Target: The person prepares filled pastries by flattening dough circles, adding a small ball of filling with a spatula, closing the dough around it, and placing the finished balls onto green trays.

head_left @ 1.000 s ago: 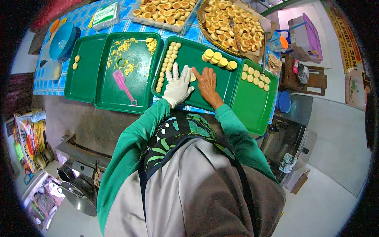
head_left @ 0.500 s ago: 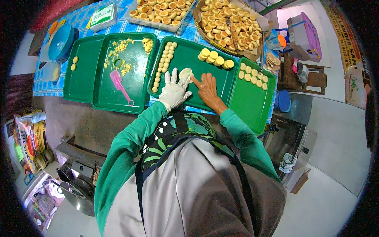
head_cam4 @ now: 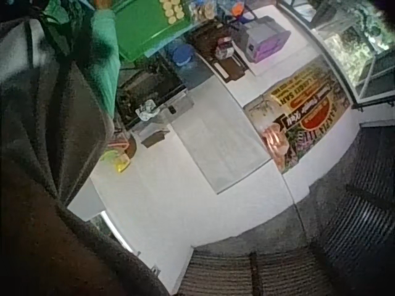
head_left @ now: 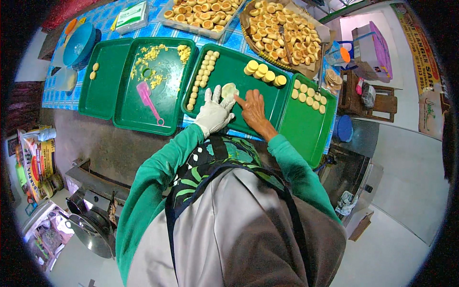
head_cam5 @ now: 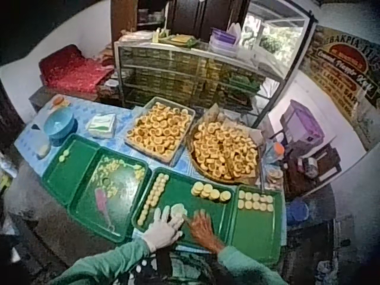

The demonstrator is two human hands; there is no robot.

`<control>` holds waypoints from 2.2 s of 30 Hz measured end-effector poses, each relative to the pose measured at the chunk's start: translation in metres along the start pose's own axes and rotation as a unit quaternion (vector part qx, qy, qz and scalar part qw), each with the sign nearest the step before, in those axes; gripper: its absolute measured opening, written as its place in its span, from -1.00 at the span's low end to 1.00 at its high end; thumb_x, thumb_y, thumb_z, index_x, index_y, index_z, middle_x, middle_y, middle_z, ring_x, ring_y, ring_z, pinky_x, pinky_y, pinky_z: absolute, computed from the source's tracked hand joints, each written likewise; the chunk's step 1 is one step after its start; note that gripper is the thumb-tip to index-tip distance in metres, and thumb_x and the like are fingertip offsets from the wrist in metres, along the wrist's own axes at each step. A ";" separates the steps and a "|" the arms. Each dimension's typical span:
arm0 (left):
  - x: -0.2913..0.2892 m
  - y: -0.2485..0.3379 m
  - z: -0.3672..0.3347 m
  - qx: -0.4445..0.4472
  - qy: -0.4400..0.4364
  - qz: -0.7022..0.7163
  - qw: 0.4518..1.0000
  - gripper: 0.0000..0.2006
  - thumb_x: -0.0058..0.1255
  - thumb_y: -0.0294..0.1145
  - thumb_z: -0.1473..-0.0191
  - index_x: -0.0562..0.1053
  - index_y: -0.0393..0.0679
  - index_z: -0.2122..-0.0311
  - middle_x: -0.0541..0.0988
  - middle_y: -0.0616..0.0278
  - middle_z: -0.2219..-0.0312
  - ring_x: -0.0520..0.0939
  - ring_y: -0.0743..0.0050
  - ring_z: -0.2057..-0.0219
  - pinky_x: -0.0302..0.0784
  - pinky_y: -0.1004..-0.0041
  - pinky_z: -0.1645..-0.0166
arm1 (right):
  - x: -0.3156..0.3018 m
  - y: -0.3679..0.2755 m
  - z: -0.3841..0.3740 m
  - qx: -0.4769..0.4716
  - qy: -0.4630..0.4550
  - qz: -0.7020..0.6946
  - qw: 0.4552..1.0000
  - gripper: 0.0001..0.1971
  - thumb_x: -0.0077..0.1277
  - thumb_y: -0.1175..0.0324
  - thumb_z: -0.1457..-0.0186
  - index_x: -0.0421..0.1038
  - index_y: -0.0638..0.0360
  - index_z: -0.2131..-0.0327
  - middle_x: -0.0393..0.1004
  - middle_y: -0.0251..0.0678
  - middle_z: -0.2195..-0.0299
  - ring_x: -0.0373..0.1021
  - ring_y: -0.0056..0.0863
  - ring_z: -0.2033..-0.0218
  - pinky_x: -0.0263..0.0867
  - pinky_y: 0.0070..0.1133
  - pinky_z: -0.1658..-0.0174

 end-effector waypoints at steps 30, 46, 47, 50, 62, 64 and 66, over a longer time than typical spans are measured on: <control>0.003 -0.026 0.016 -0.254 0.243 0.171 0.920 -0.88 0.03 -0.34 -0.07 0.47 -0.16 0.37 0.50 0.02 0.49 0.56 -0.06 0.36 0.45 0.09 0.31 | 0.010 -0.023 -0.045 -0.024 0.003 0.039 0.999 -0.50 -0.07 0.54 0.03 0.46 -0.08 -0.04 0.28 -0.13 0.35 0.21 -0.18 0.28 0.15 -0.30 0.32; 0.008 -0.017 -0.013 -0.287 0.129 0.161 0.936 -0.91 0.05 -0.40 0.03 0.50 -0.18 0.41 0.50 0.02 0.40 0.53 -0.04 0.24 0.48 0.09 0.20 | -0.030 0.021 -0.081 0.148 0.147 -0.024 0.978 -0.50 0.23 0.38 0.13 0.47 -0.11 0.01 0.28 -0.12 0.09 0.17 -0.09 0.01 0.17 -0.16 0.04; 0.011 -0.018 -0.014 -0.285 0.131 0.158 0.937 -0.91 0.05 -0.40 0.03 0.50 -0.18 0.41 0.50 0.02 0.40 0.53 -0.04 0.24 0.48 0.09 0.20 | -0.032 0.034 -0.086 0.155 0.158 -0.017 0.975 -0.48 0.27 0.34 0.13 0.47 -0.13 -0.01 0.24 -0.10 0.01 0.14 -0.05 -0.03 0.13 -0.12 -0.02; 0.019 -0.017 -0.021 -0.298 0.167 0.215 0.915 -0.86 0.11 -0.36 0.05 0.55 -0.21 0.43 0.51 0.00 0.40 0.53 -0.05 0.24 0.48 0.12 0.16 | -0.034 0.060 -0.091 0.124 0.095 -0.007 0.988 -0.47 0.29 0.32 0.14 0.47 -0.14 -0.01 0.25 -0.08 0.01 0.14 -0.03 -0.04 0.11 -0.10 -0.05; 0.009 -0.024 -0.053 -0.450 0.039 0.303 0.839 -0.70 0.16 -0.21 0.20 0.58 -0.24 0.41 0.60 -0.18 0.37 0.63 -0.15 0.26 0.53 0.10 0.15 | -0.038 0.083 -0.108 -0.025 0.130 -0.048 0.990 -0.65 0.22 0.54 0.30 0.49 0.07 0.30 0.33 -0.07 0.10 0.20 -0.04 0.01 0.18 -0.18 0.01; 0.006 -0.022 -0.054 -0.444 0.023 0.314 0.839 -0.68 0.14 -0.18 0.20 0.56 -0.25 0.40 0.60 -0.19 0.38 0.62 -0.19 0.26 0.52 0.08 0.15 | -0.047 0.077 -0.106 -0.012 0.140 -0.067 0.988 -0.61 0.26 0.52 0.30 0.49 0.07 0.26 0.34 -0.11 0.10 0.21 -0.05 0.02 0.20 -0.21 0.00; 0.009 -0.015 -0.050 -0.454 0.054 0.314 0.832 -0.68 0.13 -0.19 0.18 0.55 -0.26 0.40 0.59 -0.20 0.39 0.61 -0.20 0.27 0.51 0.08 0.15 | -0.053 0.067 -0.098 0.002 0.149 -0.085 0.985 -0.56 0.29 0.49 0.31 0.48 0.07 0.22 0.35 -0.14 0.11 0.22 -0.06 0.04 0.22 -0.24 0.00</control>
Point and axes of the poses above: each hand's wrist, its own z-axis away from the middle knuckle, its own x-axis out of the palm, y = z × x, the point moved 1 cm from there along -z, towards the middle knuckle
